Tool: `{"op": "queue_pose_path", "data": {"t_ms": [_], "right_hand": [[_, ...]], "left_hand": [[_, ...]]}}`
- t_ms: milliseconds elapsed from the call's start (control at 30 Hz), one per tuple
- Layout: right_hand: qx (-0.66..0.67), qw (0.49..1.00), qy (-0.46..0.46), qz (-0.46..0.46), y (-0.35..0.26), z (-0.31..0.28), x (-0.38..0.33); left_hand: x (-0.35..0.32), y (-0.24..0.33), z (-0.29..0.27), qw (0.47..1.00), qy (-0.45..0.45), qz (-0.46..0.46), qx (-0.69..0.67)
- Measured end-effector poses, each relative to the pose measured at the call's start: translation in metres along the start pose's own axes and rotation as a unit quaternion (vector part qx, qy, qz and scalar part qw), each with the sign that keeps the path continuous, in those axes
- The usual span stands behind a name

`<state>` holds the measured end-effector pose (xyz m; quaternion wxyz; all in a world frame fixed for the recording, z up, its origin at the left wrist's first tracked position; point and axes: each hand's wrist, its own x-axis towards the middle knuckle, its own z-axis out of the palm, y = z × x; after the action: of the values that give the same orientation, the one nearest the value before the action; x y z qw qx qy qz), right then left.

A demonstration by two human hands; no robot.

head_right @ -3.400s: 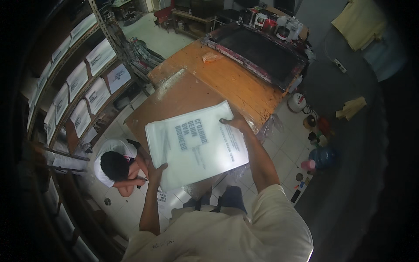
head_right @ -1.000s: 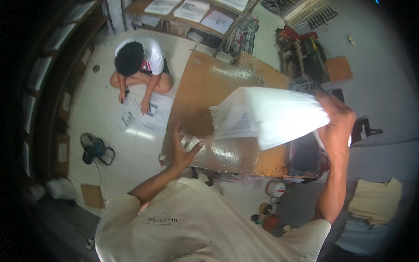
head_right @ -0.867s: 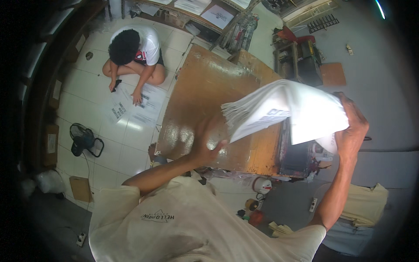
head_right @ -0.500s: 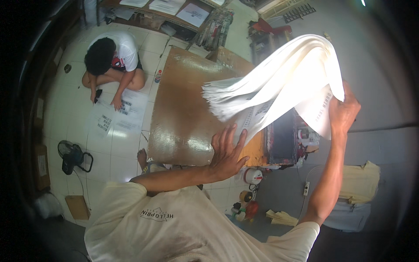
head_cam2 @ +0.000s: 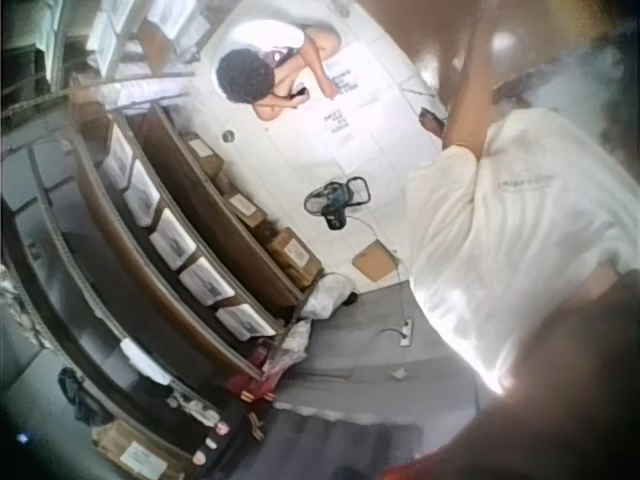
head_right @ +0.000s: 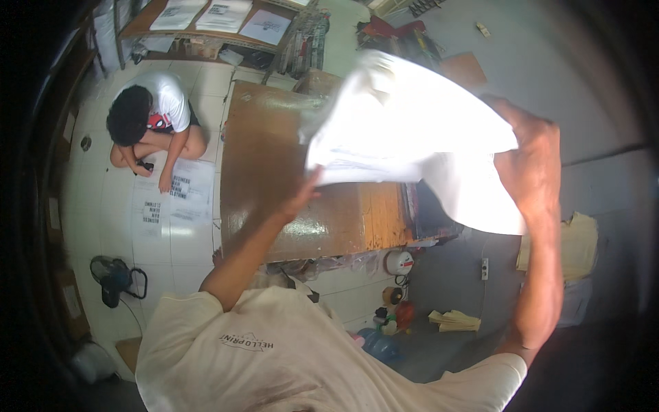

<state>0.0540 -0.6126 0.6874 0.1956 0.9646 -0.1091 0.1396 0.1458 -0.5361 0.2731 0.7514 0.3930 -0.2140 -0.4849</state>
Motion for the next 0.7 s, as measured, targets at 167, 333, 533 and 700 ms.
{"op": "queue_pose_path", "data": {"t_ms": [167,333,533,700], "right_hand": [[0.077,0.974,-0.05,0.206,0.001,-0.043,0.016],[0.191,0.913,-0.078,0.353,0.046,-0.01,0.006],[0.263,0.825,-0.178,0.467,0.052,0.074,-0.033],[0.209,0.856,-0.24,0.407,0.068,0.149,-0.06]], "left_hand": [[-0.001,-0.058,-0.058,0.907,0.112,-0.147,-0.378],[-0.034,0.004,0.001,0.899,0.09,-0.024,-0.428],[-0.054,-0.006,-0.054,0.947,0.064,0.008,-0.315],[-0.036,-0.008,-0.048,0.991,0.12,-0.056,0.002]]}}
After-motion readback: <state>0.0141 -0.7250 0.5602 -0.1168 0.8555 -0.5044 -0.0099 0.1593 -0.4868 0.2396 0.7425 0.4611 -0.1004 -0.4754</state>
